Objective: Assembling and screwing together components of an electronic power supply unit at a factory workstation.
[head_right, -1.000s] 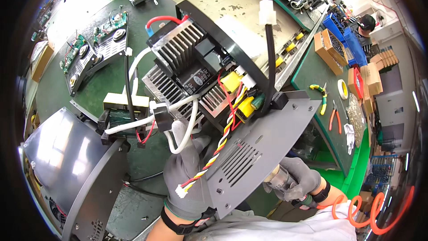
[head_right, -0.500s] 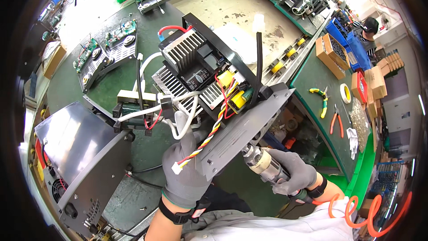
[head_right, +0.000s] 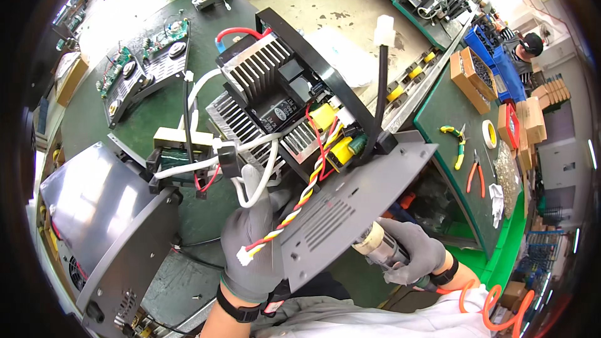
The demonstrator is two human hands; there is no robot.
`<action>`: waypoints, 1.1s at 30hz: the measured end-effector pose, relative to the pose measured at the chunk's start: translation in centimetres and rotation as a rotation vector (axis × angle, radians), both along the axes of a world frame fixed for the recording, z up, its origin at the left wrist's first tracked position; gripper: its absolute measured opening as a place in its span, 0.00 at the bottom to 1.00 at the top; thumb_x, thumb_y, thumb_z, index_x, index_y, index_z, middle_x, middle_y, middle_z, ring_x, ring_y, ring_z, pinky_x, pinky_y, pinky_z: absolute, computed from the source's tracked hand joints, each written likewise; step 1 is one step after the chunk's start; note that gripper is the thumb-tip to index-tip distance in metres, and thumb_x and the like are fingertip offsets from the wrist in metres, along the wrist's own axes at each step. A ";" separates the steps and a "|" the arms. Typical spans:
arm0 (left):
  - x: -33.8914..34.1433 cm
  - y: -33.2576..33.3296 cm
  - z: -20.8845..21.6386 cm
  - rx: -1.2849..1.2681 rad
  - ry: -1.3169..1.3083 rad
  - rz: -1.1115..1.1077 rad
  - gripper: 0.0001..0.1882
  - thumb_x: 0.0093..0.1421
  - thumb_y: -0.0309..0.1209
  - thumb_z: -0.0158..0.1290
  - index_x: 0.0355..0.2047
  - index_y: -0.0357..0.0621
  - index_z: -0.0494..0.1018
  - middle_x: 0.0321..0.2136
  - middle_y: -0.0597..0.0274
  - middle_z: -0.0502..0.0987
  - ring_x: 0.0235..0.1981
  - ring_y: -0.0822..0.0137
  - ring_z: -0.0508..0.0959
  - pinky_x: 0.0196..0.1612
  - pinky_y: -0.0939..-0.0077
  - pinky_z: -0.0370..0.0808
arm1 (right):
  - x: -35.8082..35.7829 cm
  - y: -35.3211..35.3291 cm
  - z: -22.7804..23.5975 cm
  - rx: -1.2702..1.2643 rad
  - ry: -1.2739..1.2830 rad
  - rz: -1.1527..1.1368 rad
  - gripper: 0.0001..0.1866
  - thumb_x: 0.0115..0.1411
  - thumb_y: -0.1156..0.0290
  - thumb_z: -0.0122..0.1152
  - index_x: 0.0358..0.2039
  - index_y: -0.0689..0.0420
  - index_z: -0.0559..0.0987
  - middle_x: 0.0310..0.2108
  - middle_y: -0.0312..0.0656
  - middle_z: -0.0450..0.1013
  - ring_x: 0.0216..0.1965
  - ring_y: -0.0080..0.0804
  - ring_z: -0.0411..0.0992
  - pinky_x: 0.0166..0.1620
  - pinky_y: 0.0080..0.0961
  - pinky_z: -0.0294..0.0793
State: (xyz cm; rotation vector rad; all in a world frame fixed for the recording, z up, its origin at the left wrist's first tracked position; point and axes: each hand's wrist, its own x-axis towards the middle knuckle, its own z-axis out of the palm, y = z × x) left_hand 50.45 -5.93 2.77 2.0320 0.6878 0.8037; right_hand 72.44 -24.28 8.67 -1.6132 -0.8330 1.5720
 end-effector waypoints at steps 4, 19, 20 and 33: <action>-0.6 -0.4 -0.9 -0.187 0.031 0.027 0.12 0.64 0.28 0.51 0.46 0.34 0.72 0.26 0.54 0.72 0.24 0.52 0.72 0.29 0.65 0.70 | -0.2 -1.0 -0.2 -0.020 0.199 -0.121 0.30 0.41 0.76 0.67 0.49 0.66 0.74 0.24 0.32 0.71 0.20 0.17 0.65 0.25 0.19 0.65; -1.0 -0.6 -1.3 -0.488 0.050 0.162 0.19 0.71 0.41 0.50 0.41 0.33 0.72 0.26 0.60 0.73 0.26 0.69 0.70 0.30 0.72 0.68 | 0.6 -4.0 -3.0 -0.040 0.330 -0.144 0.17 0.44 0.84 0.61 0.38 0.62 0.78 0.19 0.27 0.65 0.17 0.16 0.57 0.21 0.20 0.56; -0.8 -0.4 -1.0 -0.458 0.042 0.137 0.19 0.70 0.41 0.50 0.42 0.33 0.72 0.26 0.60 0.73 0.26 0.68 0.70 0.30 0.71 0.69 | 0.6 -3.9 -3.3 -0.043 0.315 -0.130 0.17 0.44 0.84 0.60 0.38 0.62 0.78 0.19 0.27 0.65 0.17 0.16 0.57 0.21 0.20 0.56; -7.3 -1.5 5.5 0.054 0.243 0.288 0.13 0.54 0.18 0.59 0.41 0.37 0.79 0.37 0.55 0.80 0.33 0.64 0.79 0.39 0.71 0.76 | -2.0 -0.4 -0.5 0.025 0.252 -0.017 0.47 0.43 0.72 0.67 0.66 0.62 0.62 0.37 0.40 0.75 0.27 0.21 0.72 0.29 0.20 0.73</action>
